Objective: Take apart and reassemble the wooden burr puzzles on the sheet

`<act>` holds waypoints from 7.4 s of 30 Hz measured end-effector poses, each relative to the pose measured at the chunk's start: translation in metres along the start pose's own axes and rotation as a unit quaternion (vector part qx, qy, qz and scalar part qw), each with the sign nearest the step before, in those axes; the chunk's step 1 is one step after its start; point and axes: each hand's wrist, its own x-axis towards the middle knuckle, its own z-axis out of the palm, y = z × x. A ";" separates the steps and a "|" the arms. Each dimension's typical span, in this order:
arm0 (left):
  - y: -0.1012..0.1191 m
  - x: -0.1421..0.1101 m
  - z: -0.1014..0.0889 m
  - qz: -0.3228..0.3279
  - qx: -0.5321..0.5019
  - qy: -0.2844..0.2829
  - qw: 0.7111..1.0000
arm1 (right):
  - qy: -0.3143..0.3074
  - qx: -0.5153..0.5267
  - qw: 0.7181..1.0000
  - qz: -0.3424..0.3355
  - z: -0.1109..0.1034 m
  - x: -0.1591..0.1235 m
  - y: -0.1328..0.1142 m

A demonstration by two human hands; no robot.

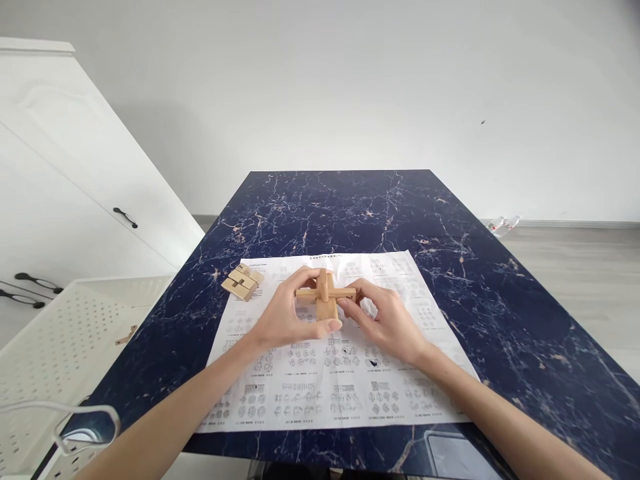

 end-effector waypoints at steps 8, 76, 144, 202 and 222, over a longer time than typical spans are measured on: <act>-0.007 0.000 -0.002 0.010 -0.019 0.004 1.000 | -0.103 0.042 0.994 0.018 0.003 -0.002 -0.007; -0.005 -0.001 -0.011 0.256 0.218 0.041 0.941 | -0.107 0.306 0.944 0.064 0.006 -0.010 -0.015; -0.011 0.010 -0.017 -0.169 -0.275 -0.058 0.945 | -0.065 0.069 0.995 -0.034 -0.002 -0.008 -0.013; -0.031 0.004 -0.002 0.025 0.258 0.028 0.965 | 0.043 -0.242 0.961 0.129 -0.030 0.012 0.033; -0.023 0.004 0.003 0.018 0.245 -0.126 0.961 | -0.003 -0.092 0.996 0.015 0.005 0.002 0.025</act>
